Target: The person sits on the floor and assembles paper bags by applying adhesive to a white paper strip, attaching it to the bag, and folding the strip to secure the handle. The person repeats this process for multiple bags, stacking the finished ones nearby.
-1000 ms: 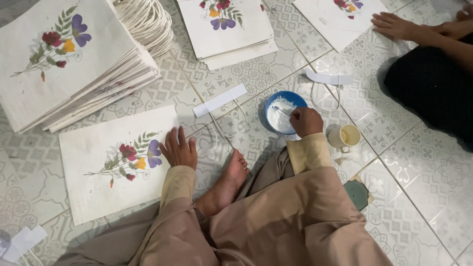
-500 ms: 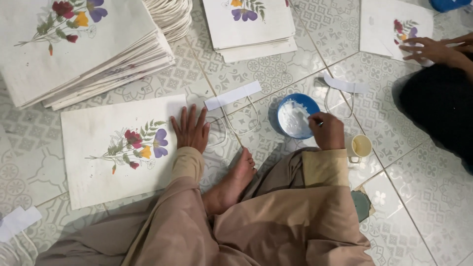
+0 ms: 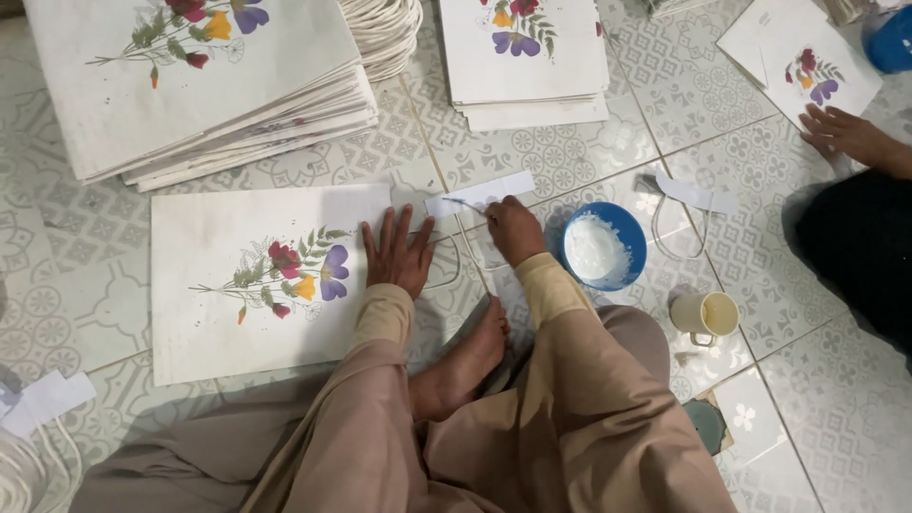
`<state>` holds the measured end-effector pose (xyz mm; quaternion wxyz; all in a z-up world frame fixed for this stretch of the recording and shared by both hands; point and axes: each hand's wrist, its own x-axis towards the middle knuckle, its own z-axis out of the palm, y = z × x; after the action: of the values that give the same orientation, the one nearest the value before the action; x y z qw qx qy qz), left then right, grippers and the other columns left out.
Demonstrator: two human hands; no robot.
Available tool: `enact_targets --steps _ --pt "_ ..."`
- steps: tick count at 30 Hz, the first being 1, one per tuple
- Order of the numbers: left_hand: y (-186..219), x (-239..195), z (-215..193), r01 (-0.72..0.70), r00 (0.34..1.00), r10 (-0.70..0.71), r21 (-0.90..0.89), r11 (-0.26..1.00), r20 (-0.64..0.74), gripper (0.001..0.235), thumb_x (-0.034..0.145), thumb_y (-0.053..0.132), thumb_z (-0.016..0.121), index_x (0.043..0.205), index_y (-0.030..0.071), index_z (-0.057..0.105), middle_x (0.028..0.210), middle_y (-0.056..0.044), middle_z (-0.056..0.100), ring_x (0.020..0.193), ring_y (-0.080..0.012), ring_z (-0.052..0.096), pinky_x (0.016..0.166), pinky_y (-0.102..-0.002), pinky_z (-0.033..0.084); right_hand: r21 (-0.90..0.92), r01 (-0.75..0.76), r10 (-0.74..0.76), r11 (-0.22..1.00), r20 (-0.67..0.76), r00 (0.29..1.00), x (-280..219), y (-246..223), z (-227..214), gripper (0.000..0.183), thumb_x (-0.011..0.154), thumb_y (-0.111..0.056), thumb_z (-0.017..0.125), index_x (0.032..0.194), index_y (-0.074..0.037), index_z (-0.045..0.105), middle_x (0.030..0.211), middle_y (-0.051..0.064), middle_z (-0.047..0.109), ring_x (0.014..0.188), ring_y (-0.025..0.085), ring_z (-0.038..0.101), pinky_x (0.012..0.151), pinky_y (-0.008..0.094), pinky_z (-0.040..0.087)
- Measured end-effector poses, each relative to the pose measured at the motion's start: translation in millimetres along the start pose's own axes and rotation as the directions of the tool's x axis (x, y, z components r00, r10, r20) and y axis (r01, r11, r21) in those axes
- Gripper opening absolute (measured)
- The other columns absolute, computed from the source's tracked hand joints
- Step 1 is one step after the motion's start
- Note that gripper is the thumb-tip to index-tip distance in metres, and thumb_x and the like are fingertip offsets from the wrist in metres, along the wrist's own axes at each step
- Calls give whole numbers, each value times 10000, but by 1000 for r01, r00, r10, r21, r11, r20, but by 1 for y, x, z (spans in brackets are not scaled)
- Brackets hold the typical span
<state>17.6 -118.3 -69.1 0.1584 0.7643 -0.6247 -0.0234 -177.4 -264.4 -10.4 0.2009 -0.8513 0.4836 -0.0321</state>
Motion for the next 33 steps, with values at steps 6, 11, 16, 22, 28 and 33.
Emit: enact_targets --steps 6,11,16,22,28,33 --pt "1 1 0 -23 997 24 14 1000 -71 433 1077 488 420 1489 384 503 1595 -62 433 1511 -350 337 1200 -720 147 -79 -167 152 983 -169 974 5 53 -6 127 898 -152 689 1006 -118 749 925 124 643 855 371 727 746 474 612" --pt "-2 0 5 -24 998 23 -13 1000 -53 426 1082 484 399 1486 395 500 1597 -62 421 1524 -350 307 1206 -723 116 2 -85 85 996 -97 992 0 9 6 163 924 -113 634 1031 -33 728 953 205 643 908 440 712 769 515 597" --pt "-2 0 1 0 1000 0 -27 1000 5 441 1091 490 346 1498 392 486 1620 -39 392 1541 -331 276 1220 -710 76 98 91 -77 991 -142 987 -16 -42 26 128 912 -121 654 994 -84 745 878 157 643 844 396 715 733 460 595" --pt "-3 1 6 -21 998 21 3 1000 -64 421 1082 468 412 1486 401 511 1596 -51 434 1520 -338 325 1210 -713 118 -14 -15 10 1000 -285 958 -1 62 31 103 853 -187 712 939 -140 744 812 131 637 818 374 700 763 477 576" --pt "-2 0 5 -19 998 19 1 1000 -64 418 1078 467 426 1481 401 514 1594 -54 439 1517 -342 332 1209 -715 124 -24 -133 122 991 -258 959 -1 46 24 114 873 -161 680 961 -114 736 847 151 632 824 376 707 739 463 578" --pt "-3 -1 10 -24 998 24 1 1000 -66 419 1081 451 432 1493 398 488 1600 -45 418 1520 -334 319 1217 -711 120 69 37 -27 997 -138 990 -14 -36 30 133 929 -126 633 1005 -100 740 888 145 640 842 382 720 725 453 592"
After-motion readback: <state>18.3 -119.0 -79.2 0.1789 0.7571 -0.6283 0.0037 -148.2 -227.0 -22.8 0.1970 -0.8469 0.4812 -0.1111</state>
